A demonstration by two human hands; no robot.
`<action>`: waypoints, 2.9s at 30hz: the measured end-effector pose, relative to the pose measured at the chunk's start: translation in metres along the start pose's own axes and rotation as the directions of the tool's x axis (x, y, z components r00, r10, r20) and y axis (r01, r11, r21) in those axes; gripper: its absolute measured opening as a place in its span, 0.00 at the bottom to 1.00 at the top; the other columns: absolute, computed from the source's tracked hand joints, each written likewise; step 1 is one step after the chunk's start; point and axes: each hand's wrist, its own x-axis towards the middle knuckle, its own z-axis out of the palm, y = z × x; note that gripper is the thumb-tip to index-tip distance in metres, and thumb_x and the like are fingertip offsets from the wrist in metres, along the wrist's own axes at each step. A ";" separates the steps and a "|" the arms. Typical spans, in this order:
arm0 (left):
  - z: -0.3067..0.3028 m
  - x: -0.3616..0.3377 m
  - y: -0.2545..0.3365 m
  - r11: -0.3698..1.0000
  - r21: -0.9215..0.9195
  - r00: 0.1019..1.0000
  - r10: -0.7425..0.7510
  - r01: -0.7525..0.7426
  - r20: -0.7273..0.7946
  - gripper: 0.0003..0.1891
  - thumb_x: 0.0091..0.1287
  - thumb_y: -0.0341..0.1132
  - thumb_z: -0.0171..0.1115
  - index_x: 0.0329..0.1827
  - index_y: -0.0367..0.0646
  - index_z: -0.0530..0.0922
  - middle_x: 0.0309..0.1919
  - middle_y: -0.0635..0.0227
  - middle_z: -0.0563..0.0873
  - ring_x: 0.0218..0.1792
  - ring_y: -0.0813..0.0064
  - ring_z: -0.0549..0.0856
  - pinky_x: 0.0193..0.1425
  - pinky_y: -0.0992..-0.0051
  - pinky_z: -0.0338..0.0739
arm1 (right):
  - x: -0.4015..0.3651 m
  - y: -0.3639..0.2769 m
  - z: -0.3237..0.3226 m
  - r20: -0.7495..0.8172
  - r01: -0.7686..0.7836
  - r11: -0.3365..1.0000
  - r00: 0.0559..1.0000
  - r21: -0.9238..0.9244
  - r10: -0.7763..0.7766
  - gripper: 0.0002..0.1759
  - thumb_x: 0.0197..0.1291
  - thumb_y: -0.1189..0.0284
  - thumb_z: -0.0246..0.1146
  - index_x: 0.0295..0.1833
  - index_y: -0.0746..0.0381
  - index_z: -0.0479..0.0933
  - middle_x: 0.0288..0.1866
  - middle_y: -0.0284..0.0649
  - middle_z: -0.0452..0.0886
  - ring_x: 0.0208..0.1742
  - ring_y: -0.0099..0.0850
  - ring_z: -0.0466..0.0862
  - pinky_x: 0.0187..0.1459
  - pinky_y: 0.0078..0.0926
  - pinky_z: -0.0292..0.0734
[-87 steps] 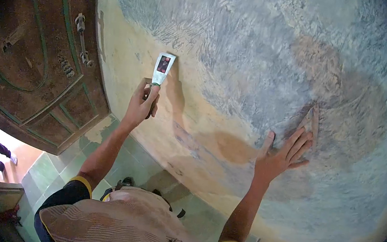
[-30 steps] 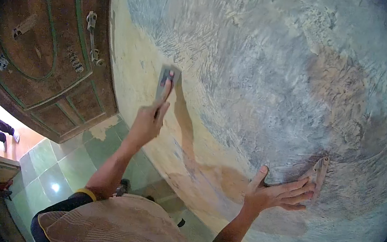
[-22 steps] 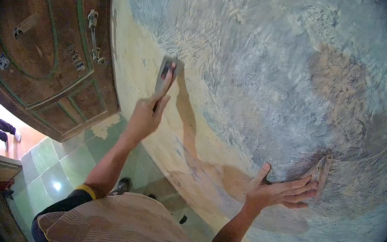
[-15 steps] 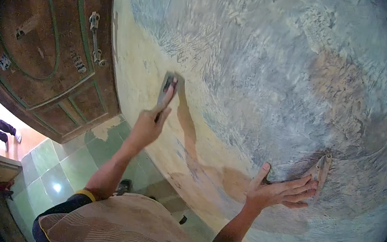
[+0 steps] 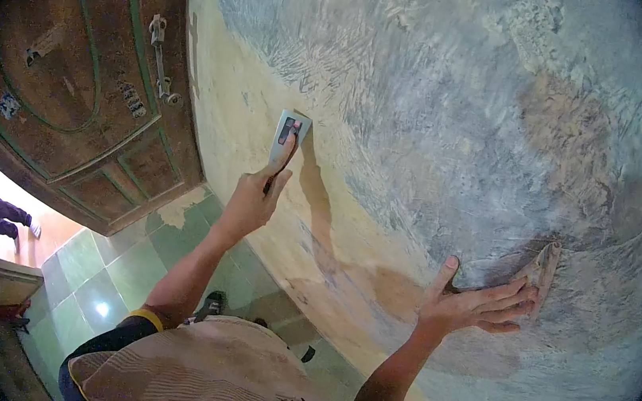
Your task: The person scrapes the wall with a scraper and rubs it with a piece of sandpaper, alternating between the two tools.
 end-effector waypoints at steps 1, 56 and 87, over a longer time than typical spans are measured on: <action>-0.004 0.003 -0.005 0.999 0.048 1.000 0.003 -0.005 0.025 0.29 0.80 0.37 0.54 0.82 0.62 0.60 0.20 0.50 0.66 0.28 0.64 0.56 0.27 0.74 0.68 | -0.001 -0.001 0.000 0.003 -0.010 1.000 1.000 -0.002 0.010 0.60 0.64 0.30 0.52 0.84 0.63 0.43 0.87 0.53 0.38 0.86 0.56 0.34 0.75 0.70 0.24; -0.051 0.040 0.003 0.989 -0.032 0.952 0.145 -0.141 0.270 0.25 0.79 0.38 0.56 0.78 0.58 0.68 0.24 0.42 0.72 0.22 0.52 0.64 0.30 0.67 0.73 | 0.003 -0.029 0.003 -0.035 -0.177 0.984 0.984 -0.021 0.177 0.61 0.64 0.28 0.51 0.84 0.64 0.44 0.86 0.56 0.42 0.85 0.60 0.39 0.75 0.72 0.31; -0.036 0.067 0.066 0.991 0.028 0.971 0.126 -0.134 0.204 0.32 0.77 0.31 0.54 0.83 0.57 0.58 0.53 0.37 0.83 0.32 0.80 0.71 0.40 0.75 0.76 | 0.006 -0.034 -0.006 -0.047 -0.163 0.986 0.985 0.024 0.164 0.59 0.63 0.33 0.58 0.83 0.66 0.49 0.85 0.54 0.47 0.85 0.57 0.40 0.77 0.67 0.27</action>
